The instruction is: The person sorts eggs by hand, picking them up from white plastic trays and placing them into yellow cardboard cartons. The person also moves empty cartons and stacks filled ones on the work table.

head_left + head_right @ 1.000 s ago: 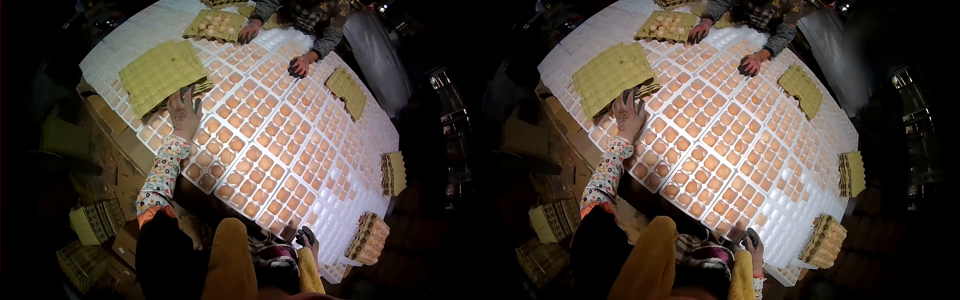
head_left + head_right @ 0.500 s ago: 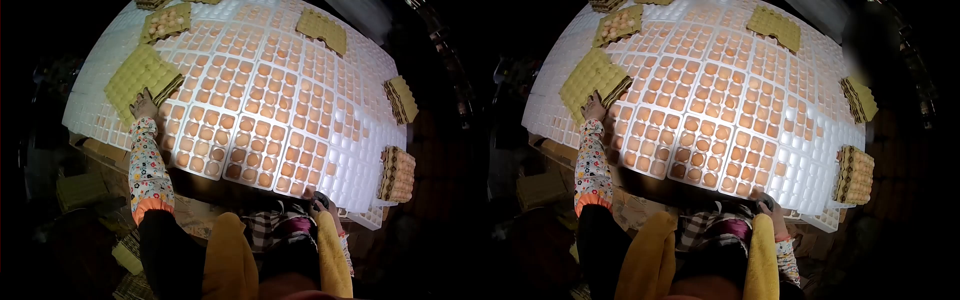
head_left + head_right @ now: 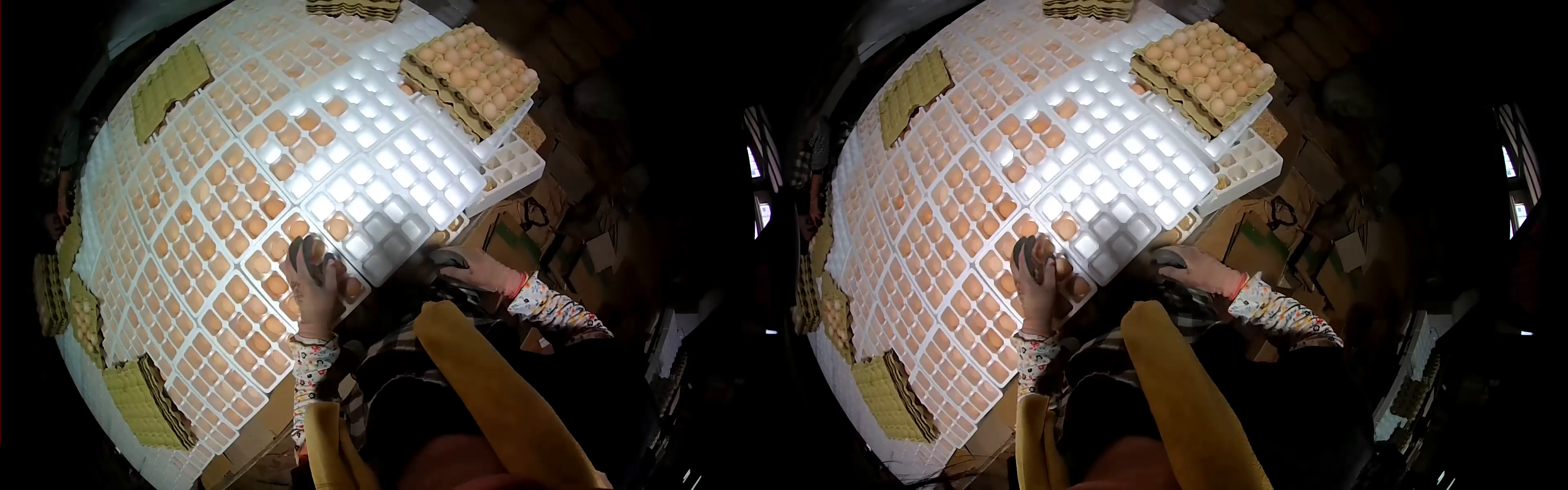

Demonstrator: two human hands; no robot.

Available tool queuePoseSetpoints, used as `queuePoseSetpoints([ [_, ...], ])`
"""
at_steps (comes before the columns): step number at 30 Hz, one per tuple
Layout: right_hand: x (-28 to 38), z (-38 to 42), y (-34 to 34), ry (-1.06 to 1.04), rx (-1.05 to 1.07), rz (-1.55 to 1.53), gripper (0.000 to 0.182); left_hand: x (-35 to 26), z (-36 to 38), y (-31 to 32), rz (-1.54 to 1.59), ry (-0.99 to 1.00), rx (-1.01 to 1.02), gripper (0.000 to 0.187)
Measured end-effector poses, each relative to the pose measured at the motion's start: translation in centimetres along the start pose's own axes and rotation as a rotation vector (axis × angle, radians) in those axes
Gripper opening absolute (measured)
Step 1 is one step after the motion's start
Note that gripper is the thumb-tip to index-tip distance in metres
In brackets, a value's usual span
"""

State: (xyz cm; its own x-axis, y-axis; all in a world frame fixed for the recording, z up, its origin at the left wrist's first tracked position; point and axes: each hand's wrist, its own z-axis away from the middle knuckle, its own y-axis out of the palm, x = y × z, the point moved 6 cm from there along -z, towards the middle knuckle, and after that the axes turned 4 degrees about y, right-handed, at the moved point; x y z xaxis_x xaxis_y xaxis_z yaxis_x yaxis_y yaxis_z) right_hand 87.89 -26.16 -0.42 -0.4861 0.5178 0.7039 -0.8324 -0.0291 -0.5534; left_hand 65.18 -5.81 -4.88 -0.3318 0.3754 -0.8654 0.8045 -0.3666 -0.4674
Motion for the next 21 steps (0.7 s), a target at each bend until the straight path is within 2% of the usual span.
queuePoseSetpoints([
  [1,-2.9,-0.3,-3.5,0.023,-0.033,-0.01,0.047,-4.2,-1.9,3.7,-0.088,0.255,0.083,0.057],
  [2,-7.2,-0.9,-7.9,0.082,-0.104,-0.082,0.047,-8.3,-3.6,6.5,-0.12,0.342,0.122,0.058],
  [3,-7.1,-1.7,-13.6,0.015,-0.174,-0.188,0.047,-11.2,-5.3,9.5,-0.062,0.403,0.129,0.058],
  [4,-8.9,-2.4,-18.9,0.041,-0.37,-0.159,0.048,-14.0,-6.8,12.4,-0.093,0.402,0.162,0.058],
  [5,-10.6,-3.9,-23.9,-0.091,-0.593,0.045,0.049,-16.5,-8.6,15.4,-0.041,0.427,0.147,0.058],
  [6,-10.4,-5.7,-27.9,-0.12,-0.66,0.213,0.052,-18.8,-10.5,18.6,-0.018,0.477,0.105,0.058],
  [8,-8.8,-9.6,-32.2,-0.325,-0.601,0.5,0.06,-22.3,-14.1,25.6,-0.084,0.456,0.054,0.058],
  [10,-9.2,-13.5,-32.4,-0.611,-0.41,0.723,0.056,-23.2,-16.7,32.3,-0.194,0.365,0.154,0.063],
  [11,-10.6,-15.5,-31.6,-0.702,-0.307,0.871,0.046,-22.2,-17.1,35.2,-0.332,0.312,0.224,0.062],
  [12,-11.9,-17.5,-30.5,-0.735,-0.299,0.987,0.037,-21.2,-17.8,37.5,-0.465,0.257,0.283,0.061],
  [14,-10.9,-18.0,-32.0,-0.882,-0.138,0.882,0.035,-20.9,-18.3,37.9,-0.35,0.175,0.226,0.057],
  [15,-10.5,-18.3,-33.8,-0.782,-0.092,0.641,0.034,-20.4,-18.1,37.5,-0.298,0.14,0.208,0.055],
  [16,-10.7,-18.3,-35.4,-0.669,-0.041,0.403,0.033,-20.1,-18.1,36.3,-0.138,0.118,0.075,0.046],
  [18,-13.6,-19.6,-37.7,-0.252,0.08,-0.562,0.03,-17.5,-17.5,34.8,0.719,-0.408,-0.085,0.037],
  [19,-15.7,-20.9,-38.4,-0.214,0.053,-0.68,0.029,-16.7,-17.7,34.1,1.003,-0.532,-0.247,0.032],
  [20,-17.4,-22.2,-38.7,-0.172,0.035,-0.798,0.027,-16.2,-18.7,33.7,0.77,-0.246,-0.209,0.033],
  [21,-13.6,-22.2,-40.0,-0.585,-0.041,-0.192,0.022,-15.2,-19.2,34.3,0.735,-0.455,-0.064,0.033],
])
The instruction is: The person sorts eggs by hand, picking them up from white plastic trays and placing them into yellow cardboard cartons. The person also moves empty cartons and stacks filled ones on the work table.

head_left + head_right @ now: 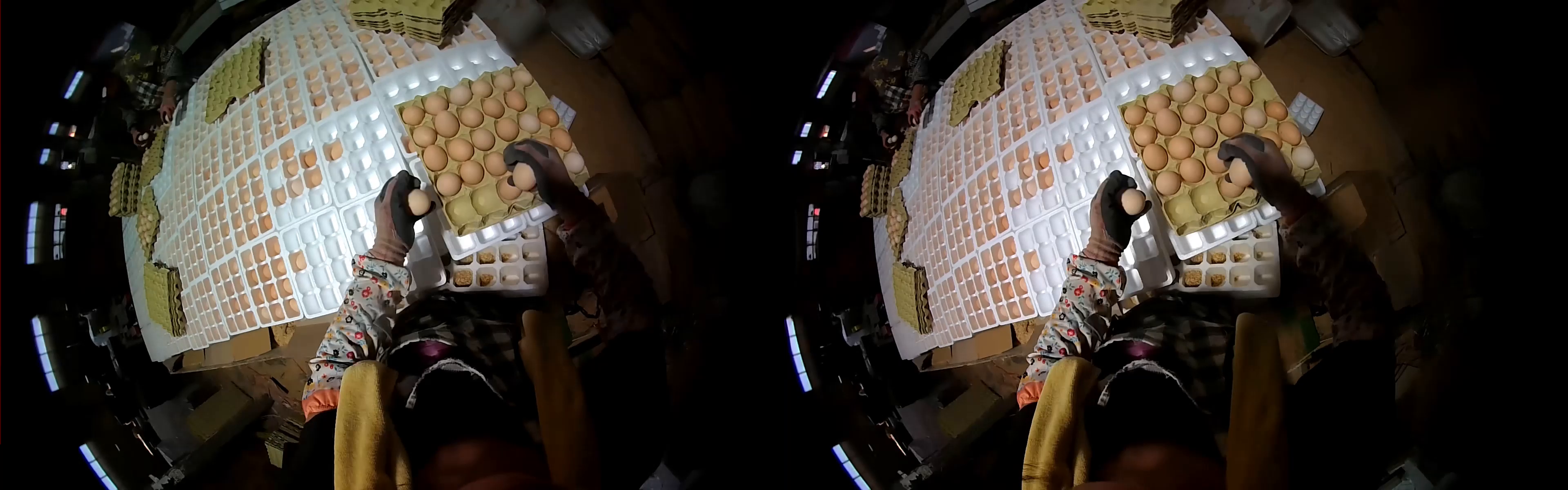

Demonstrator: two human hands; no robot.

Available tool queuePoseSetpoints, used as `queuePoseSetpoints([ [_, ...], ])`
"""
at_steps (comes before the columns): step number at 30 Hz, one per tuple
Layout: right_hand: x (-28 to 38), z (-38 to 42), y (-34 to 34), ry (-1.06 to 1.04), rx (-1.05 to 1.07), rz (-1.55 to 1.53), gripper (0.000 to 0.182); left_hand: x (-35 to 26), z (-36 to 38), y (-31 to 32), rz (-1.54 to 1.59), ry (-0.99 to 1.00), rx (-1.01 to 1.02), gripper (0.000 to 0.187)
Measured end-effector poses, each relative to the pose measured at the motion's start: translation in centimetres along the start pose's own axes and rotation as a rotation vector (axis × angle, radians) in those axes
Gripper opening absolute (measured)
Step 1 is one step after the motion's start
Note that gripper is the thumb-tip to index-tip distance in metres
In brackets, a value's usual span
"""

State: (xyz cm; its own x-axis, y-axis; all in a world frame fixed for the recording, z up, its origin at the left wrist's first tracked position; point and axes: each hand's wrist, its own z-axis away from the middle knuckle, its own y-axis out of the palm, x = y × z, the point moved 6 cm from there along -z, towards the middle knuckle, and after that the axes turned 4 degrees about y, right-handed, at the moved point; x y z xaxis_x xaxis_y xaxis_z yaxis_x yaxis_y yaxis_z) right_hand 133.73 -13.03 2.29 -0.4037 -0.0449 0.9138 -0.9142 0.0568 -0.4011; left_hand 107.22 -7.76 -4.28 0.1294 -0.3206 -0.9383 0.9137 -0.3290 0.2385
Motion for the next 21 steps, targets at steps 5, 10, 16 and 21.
queuePoseSetpoints([
  [5,1.7,-1.7,8.6,-0.263,0.351,1.178,0.046,-2.6,-0.8,4.7,-1.344,0.277,0.128,0.058],
  [10,2.4,-3.4,4.7,0.011,0.356,0.463,0.053,-1.4,-1.2,0.0,-0.015,0.068,-0.059,0.056],
  [16,3.3,-7.0,4.0,-0.073,0.298,0.36,0.062,-5.6,-5.4,2.6,-1.358,0.362,-0.103,0.04],
  [21,2.3,-6.9,8.9,-0.09,0.288,1.338,0.068,-4.3,-6.0,5.3,-1.095,0.386,-0.16,0.05],
])
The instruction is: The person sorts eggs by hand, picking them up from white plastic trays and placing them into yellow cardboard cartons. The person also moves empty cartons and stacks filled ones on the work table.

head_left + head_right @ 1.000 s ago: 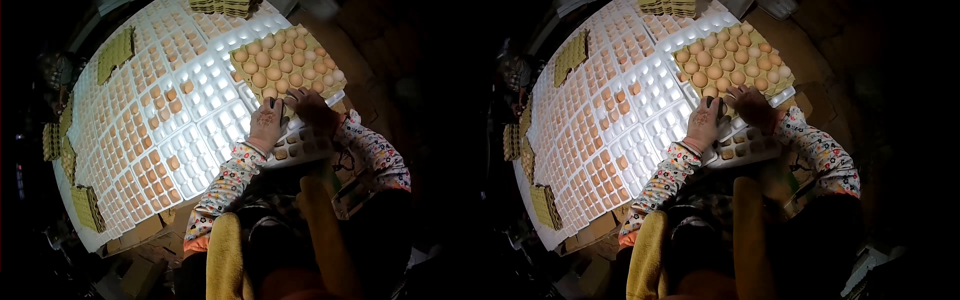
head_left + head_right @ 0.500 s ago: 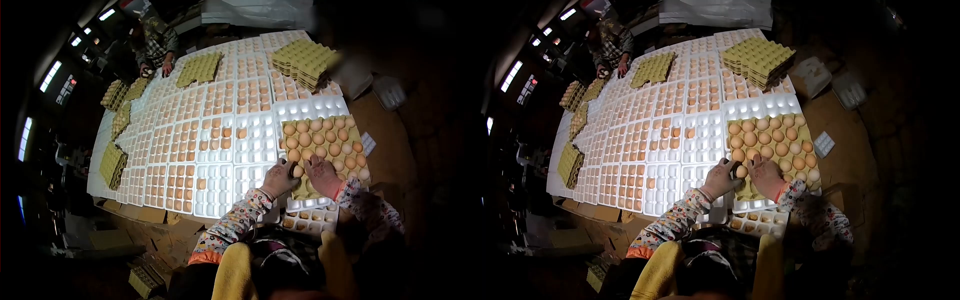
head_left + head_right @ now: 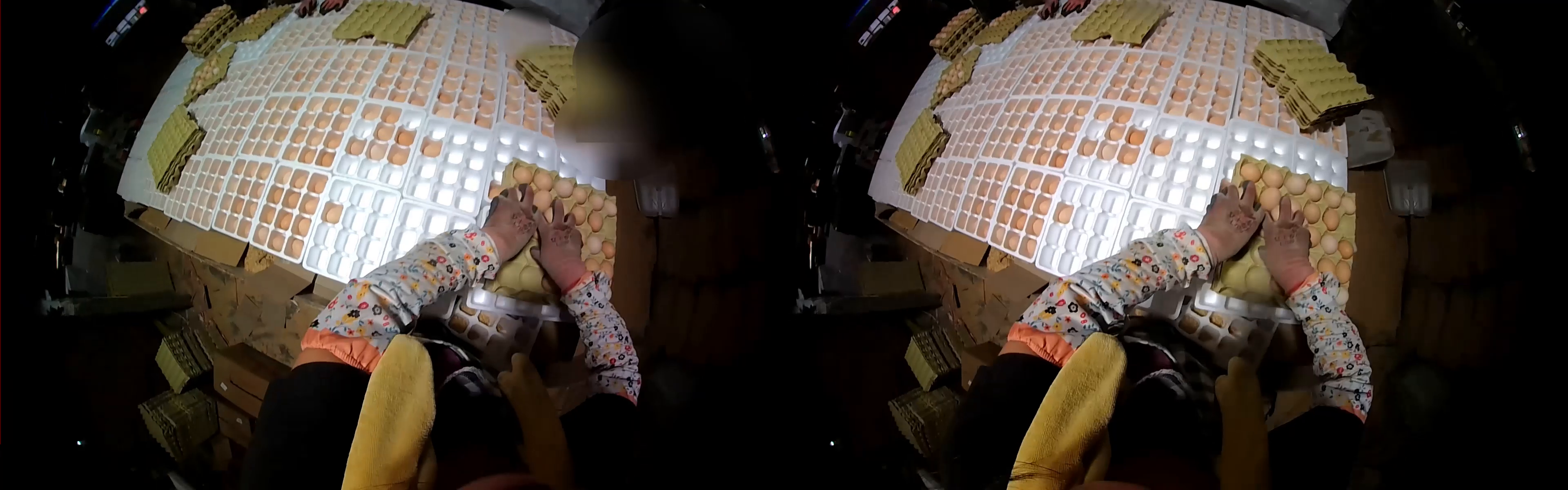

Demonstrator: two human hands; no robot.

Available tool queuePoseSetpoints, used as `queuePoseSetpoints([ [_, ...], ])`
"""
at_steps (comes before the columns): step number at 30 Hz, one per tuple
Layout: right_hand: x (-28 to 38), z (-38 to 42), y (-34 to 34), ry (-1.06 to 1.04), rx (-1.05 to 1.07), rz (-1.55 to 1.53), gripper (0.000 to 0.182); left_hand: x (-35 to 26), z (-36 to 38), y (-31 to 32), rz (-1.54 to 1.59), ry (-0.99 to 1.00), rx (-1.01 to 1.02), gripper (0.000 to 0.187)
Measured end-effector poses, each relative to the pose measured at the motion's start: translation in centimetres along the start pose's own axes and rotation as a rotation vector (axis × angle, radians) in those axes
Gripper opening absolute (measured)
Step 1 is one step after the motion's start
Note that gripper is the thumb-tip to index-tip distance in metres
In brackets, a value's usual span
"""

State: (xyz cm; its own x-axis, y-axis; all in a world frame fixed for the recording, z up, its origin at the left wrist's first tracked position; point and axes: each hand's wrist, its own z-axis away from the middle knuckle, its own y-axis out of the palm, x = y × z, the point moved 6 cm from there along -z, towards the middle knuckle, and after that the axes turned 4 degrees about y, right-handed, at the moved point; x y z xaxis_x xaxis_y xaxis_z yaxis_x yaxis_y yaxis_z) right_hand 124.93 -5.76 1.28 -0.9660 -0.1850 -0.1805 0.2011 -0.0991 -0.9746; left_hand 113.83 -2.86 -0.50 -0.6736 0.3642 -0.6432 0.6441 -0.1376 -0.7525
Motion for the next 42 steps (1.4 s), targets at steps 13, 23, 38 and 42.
queuePoseSetpoints([
  [13,4.2,-4.7,-4.8,0.329,0.281,-1.347,0.041,24.5,7.1,-17.5,-0.07,-0.378,-0.223,0.063],
  [23,27.0,-23.3,1.0,-0.168,0.064,-0.547,0.044,34.5,0.9,-20.7,0.016,-0.18,-0.106,0.043],
  [38,19.5,-24.9,3.3,0.122,-0.563,-0.94,0.053,38.6,-6.4,-15.5,-0.482,0.017,-0.296,0.038],
  [42,14.6,-9.6,-7.1,-0.065,-0.49,-0.618,0.048,37.1,-6.6,-15.7,0.498,-0.233,-0.488,0.041],
])
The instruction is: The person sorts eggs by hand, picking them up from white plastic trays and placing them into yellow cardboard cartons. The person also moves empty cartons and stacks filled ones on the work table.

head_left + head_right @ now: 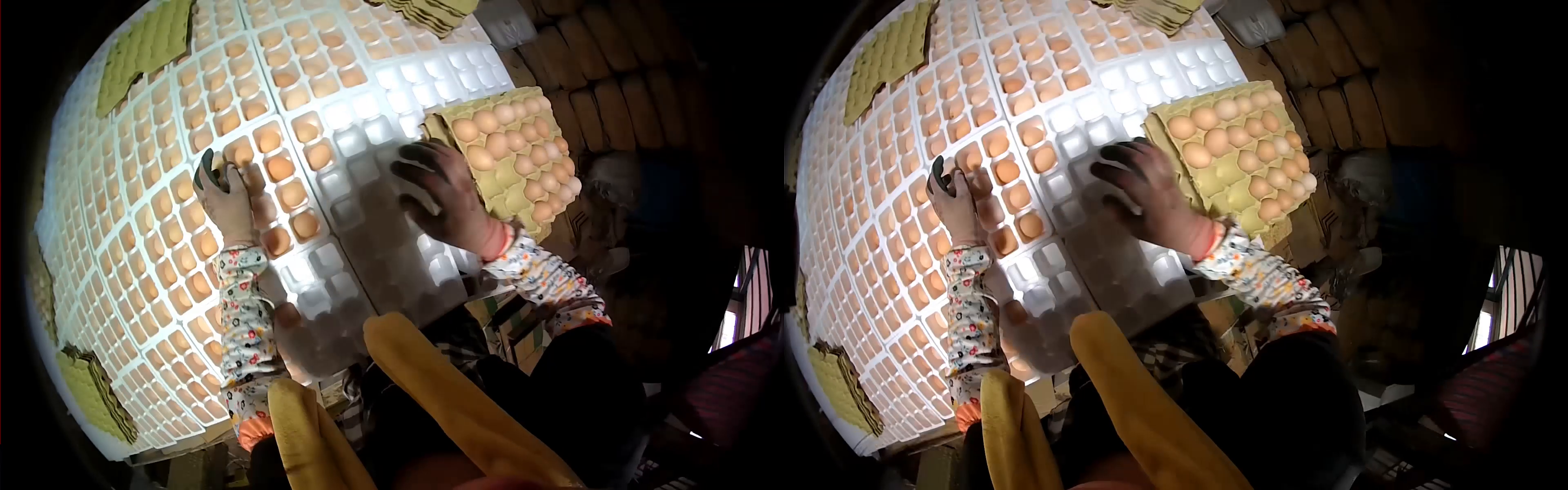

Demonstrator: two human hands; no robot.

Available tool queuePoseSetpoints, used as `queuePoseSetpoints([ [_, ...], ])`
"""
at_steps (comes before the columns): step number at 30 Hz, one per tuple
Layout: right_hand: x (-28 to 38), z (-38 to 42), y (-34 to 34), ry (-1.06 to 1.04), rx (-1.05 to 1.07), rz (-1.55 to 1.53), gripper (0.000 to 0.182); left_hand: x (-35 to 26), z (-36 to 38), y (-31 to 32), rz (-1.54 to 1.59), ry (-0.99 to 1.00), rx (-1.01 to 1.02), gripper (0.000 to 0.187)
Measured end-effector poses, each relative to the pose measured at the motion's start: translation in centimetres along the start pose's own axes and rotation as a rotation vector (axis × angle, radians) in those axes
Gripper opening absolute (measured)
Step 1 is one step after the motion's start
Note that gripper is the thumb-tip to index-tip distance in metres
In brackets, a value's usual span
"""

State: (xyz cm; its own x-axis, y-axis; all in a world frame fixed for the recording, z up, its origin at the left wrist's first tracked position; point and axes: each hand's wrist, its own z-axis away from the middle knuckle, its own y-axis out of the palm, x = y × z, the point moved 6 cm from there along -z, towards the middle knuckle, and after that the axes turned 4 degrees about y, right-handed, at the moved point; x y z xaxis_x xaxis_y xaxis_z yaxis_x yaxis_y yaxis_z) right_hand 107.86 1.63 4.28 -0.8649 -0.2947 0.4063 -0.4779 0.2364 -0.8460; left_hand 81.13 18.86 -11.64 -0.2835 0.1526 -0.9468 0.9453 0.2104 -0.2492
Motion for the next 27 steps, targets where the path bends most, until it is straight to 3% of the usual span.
queuePoseSetpoints([
  [1,-2.5,2.3,-3.7,0.053,-0.109,0.061,0.045,-5.8,1.4,1.6,-0.184,0.151,0.092,0.039],
  [2,-6.6,4.1,-6.7,0.317,-0.068,0.009,0.04,-10.8,4.0,4.6,-0.16,0.407,0.169,0.036],
  [3,-10.7,5.5,-8.5,0.71,0.001,-0.386,0.039,-15.7,7.3,7.9,-0.147,0.522,0.318,0.036],
  [4,-13.0,6.0,-9.8,0.624,0.089,-0.298,0.046,-18.8,10.6,12.2,-0.055,0.627,0.572,0.038],
  [5,-12.6,5.3,-10.1,0.453,0.189,-0.126,0.049,-21.7,13.8,15.1,-0.007,0.7,0.643,0.041],
  [6,-12.4,4.6,-10.3,0.269,0.281,0.044,0.053,-23.0,16.6,18.3,-0.205,0.82,0.624,0.047],
  [7,-14.6,6.1,-8.6,0.023,0.283,0.34,0.057,-22.6,18.7,21.1,-0.367,0.803,0.743,0.054],
  [8,-16.3,6.3,-7.2,-0.029,0.292,0.349,0.053,-20.7,19.3,24.4,-0.616,0.691,0.857,0.055],
  [10,-17.4,5.6,-7.1,-0.07,0.302,0.202,0.05,-22.6,18.6,23.4,-0.558,0.593,0.807,0.047],
  [12,-18.5,5.2,-8.7,-0.063,0.229,-0.164,0.049,-21.8,17.5,21.6,-0.139,0.226,0.679,0.041],
  [14,-20.9,5.6,-9.9,0.52,0.14,-1.129,0.044,-19.6,16.5,20.3,0.633,-0.453,0.415,0.031],
  [15,-22.5,5.2,-10.3,0.621,0.142,-1.29,0.042,-19.7,15.9,20.1,0.757,-0.422,0.347,0.028],
  [16,-23.2,4.6,-11.0,0.546,0.154,-1.269,0.038,-22.0,14.4,19.6,0.089,0.275,0.431,0.029],
  [18,-25.3,2.1,-8.5,0.62,0.456,-1.073,0.031,-20.4,14.1,22.3,0.11,-0.372,0.655,0.032],
  [19,-22.3,0.6,-8.8,0.434,0.608,-0.6,0.029,-21.8,14.0,23.4,-0.376,0.067,0.654,0.042],
  [20,-19.3,0.1,-9.6,0.151,0.395,0.054,0.035,-23.6,14.7,24.1,-0.79,0.235,0.723,0.048],
  [21,-19.2,-0.3,-6.6,-0.051,0.395,0.28,0.036,-23.2,14.4,24.7,-0.815,0.229,0.756,0.05],
  [22,-19.9,-0.6,-5.4,-0.114,0.431,0.315,0.038,-22.6,14.0,25.0,-0.839,0.224,0.788,0.052],
  [23,-20.6,-1.0,-4.1,-0.178,0.466,0.348,0.039,-22.3,13.6,24.5,-0.743,0.254,0.729,0.051],
  [24,-21.2,-1.9,-5.4,-0.102,0.545,0.193,0.041,-22.3,13.4,23.9,-0.613,0.231,0.664,0.045],
  [25,-21.9,-2.2,-6.1,-0.026,0.633,0.034,0.043,-21.7,13.3,23.0,-0.282,-0.067,0.632,0.04],
  [26,-23.8,-2.0,-7.7,-0.025,0.537,-0.338,0.04,-21.3,13.8,22.3,0.05,-0.364,0.581,0.034],
  [27,-25.0,0.0,-10.2,0.474,0.749,-0.876,0.04,-21.8,14.1,22.3,0.415,-0.43,0.501,0.03],
])
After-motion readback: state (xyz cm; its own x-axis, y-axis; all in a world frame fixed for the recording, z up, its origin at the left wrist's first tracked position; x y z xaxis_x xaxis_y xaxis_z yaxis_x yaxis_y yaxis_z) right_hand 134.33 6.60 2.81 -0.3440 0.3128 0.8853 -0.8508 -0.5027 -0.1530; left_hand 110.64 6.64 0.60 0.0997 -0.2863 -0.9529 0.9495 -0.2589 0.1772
